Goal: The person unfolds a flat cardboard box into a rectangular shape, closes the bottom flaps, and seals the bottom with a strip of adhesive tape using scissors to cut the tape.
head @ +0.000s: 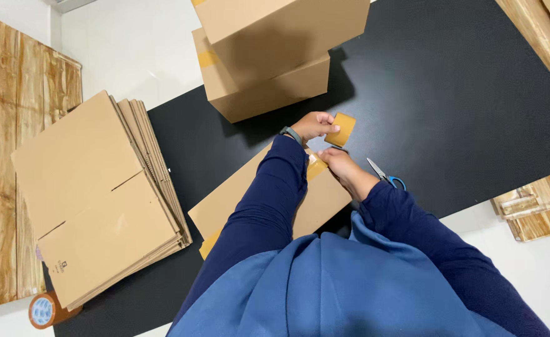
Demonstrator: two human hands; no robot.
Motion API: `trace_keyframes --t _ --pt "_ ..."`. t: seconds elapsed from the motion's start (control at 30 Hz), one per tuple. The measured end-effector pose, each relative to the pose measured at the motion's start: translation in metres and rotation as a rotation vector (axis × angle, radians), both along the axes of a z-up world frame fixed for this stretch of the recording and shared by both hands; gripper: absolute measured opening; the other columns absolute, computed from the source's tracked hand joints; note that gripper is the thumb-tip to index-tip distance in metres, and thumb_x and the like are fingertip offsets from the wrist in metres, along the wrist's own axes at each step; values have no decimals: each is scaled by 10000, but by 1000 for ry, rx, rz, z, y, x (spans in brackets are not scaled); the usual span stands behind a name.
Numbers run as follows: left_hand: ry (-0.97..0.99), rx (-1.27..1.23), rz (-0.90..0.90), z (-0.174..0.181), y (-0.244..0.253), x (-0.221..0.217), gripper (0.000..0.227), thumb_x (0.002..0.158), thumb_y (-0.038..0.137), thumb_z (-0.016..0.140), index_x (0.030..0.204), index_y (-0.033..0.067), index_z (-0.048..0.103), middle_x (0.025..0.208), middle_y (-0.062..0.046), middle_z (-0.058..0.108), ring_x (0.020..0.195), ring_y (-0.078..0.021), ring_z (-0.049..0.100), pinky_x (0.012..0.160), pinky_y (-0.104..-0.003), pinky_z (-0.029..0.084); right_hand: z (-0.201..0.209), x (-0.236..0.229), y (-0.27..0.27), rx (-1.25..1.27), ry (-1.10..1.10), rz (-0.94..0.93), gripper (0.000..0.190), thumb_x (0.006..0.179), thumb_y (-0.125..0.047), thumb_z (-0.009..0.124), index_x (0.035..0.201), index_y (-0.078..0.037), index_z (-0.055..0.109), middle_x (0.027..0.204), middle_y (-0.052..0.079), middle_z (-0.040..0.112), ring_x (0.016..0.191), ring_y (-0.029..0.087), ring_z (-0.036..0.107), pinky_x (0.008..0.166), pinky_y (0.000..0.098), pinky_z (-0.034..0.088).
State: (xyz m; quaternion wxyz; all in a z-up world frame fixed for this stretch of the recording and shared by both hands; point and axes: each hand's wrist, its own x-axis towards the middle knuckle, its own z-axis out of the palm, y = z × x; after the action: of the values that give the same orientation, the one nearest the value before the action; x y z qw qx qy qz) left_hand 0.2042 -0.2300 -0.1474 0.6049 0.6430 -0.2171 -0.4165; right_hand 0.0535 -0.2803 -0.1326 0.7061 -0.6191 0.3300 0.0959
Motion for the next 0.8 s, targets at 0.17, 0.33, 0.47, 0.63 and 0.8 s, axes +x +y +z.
trace_keyframes --t 0.17,0.33,0.47,0.63,0.8 --pt "-18 -36 32 -15 -5 3 273 667 238 801 817 66 650 541 28 489 474 -34 485 430 -135 387 -8 -1 -1 15 29 -5 250 817 -299 640 876 -58 605 664 90 579 551 186 584 421 314 502" --pt "-27 -67 52 -4 -2 0 272 670 262 804 812 82 658 532 18 493 464 -44 487 434 -151 407 -21 -10 -14 -153 92 103 553 755 -531 680 1029 -72 540 955 179 580 853 275 595 614 383 526" --pt "-22 -141 4 -15 -4 3 232 696 212 789 826 83 647 563 38 520 481 -34 493 443 -142 395 -73 -15 -47 -506 183 170 538 760 -509 610 1145 -144 516 1081 126 588 1013 290 578 810 410 490" --pt "8 -183 -62 -25 -12 -3 296 665 177 813 887 123 625 727 78 610 622 4 552 561 -133 465 -5 -22 -61 -803 -475 -47 656 725 -331 732 1232 -41 433 1126 205 491 1048 398 503 819 484 455" --pt "-159 -168 32 4 -3 -9 353 772 353 740 1078 201 650 970 -7 673 901 -87 612 783 -246 506 22 -18 -72 -987 -468 115 269 847 -254 645 1001 -35 619 895 175 623 919 381 572 857 467 424"
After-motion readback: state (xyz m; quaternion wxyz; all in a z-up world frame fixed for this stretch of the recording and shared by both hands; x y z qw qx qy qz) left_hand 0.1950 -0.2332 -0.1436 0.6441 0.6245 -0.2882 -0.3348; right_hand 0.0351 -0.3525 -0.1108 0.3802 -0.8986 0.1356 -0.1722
